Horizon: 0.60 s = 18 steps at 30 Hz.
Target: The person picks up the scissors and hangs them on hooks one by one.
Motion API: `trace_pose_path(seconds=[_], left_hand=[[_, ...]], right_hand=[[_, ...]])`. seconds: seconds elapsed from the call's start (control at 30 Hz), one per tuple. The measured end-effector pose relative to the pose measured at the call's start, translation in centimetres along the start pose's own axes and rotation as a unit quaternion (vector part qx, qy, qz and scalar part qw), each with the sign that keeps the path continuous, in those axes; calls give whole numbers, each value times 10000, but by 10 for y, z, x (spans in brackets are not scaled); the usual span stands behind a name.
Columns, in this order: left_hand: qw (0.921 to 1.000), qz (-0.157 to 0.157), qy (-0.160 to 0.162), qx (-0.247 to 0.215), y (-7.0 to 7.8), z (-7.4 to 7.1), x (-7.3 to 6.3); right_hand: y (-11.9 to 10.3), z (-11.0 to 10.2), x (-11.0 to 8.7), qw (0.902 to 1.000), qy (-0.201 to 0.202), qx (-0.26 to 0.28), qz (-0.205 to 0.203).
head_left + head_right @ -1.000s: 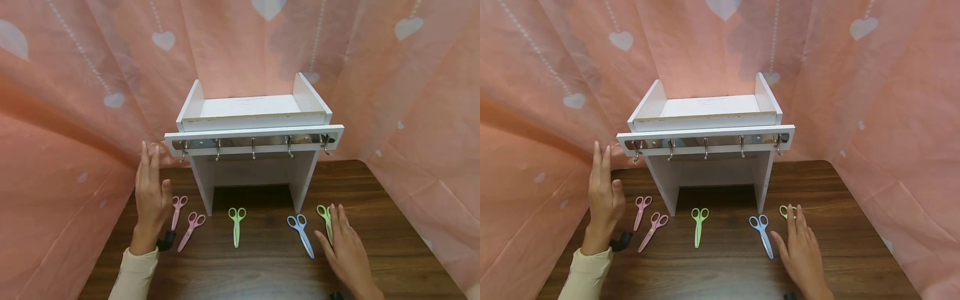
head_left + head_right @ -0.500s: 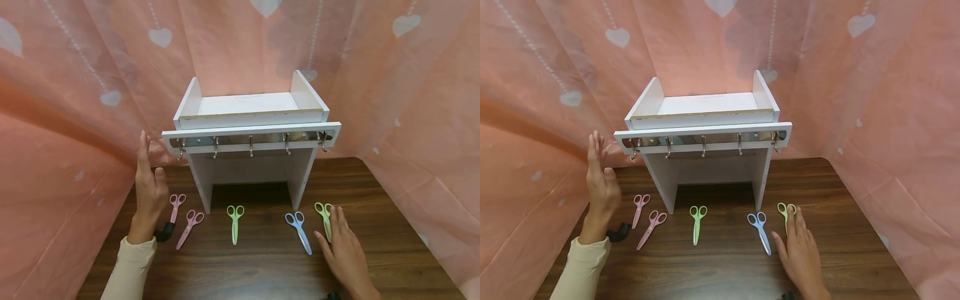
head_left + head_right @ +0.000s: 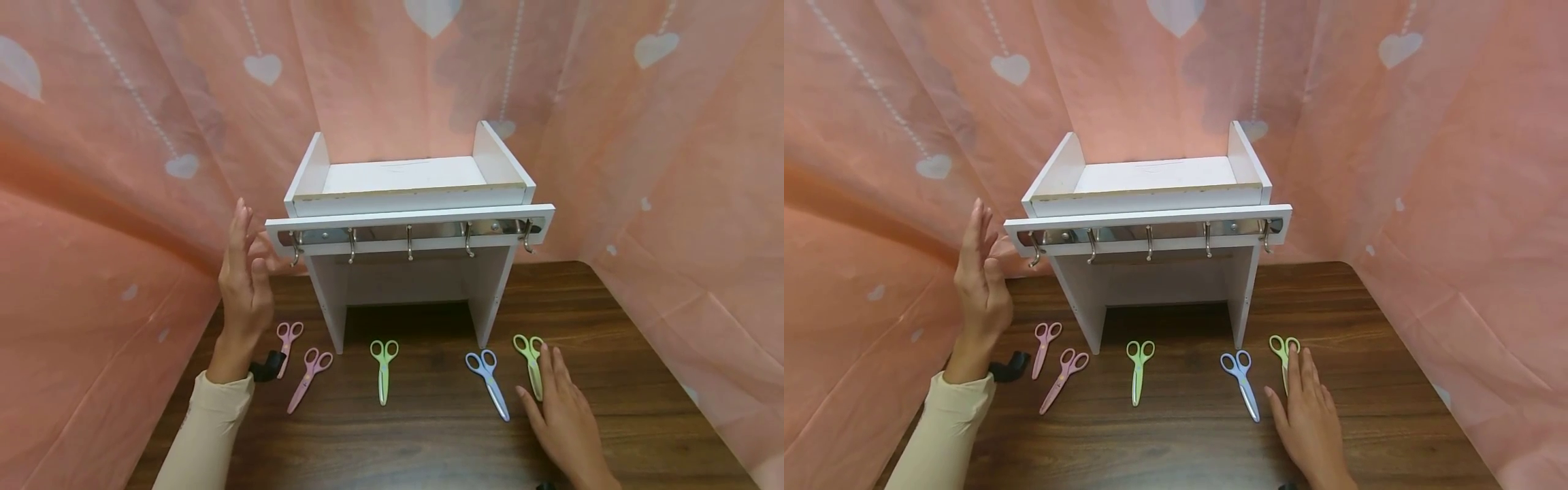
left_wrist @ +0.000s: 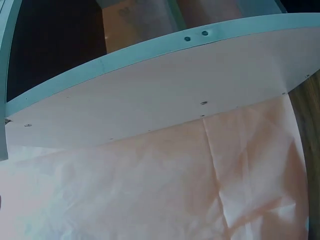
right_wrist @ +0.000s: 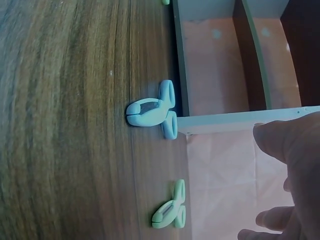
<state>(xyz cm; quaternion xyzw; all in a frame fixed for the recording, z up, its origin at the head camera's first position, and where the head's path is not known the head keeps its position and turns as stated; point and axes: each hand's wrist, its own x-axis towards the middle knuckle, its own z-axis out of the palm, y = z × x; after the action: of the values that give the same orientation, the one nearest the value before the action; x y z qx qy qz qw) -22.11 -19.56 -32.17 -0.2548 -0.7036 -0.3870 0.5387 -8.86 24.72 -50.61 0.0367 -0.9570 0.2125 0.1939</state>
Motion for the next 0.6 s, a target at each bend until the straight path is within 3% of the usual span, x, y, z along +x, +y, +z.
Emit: trace_pose_path(seconds=[0.2,0.6], left_hand=[[9999,124,30,-113,7,4,12],[9988,437,3,-228,3,8,23]], right_hand=[[3,2,-1,10000,-18,-49,-3],[7,5,-3,9994,-315,-157,34]])
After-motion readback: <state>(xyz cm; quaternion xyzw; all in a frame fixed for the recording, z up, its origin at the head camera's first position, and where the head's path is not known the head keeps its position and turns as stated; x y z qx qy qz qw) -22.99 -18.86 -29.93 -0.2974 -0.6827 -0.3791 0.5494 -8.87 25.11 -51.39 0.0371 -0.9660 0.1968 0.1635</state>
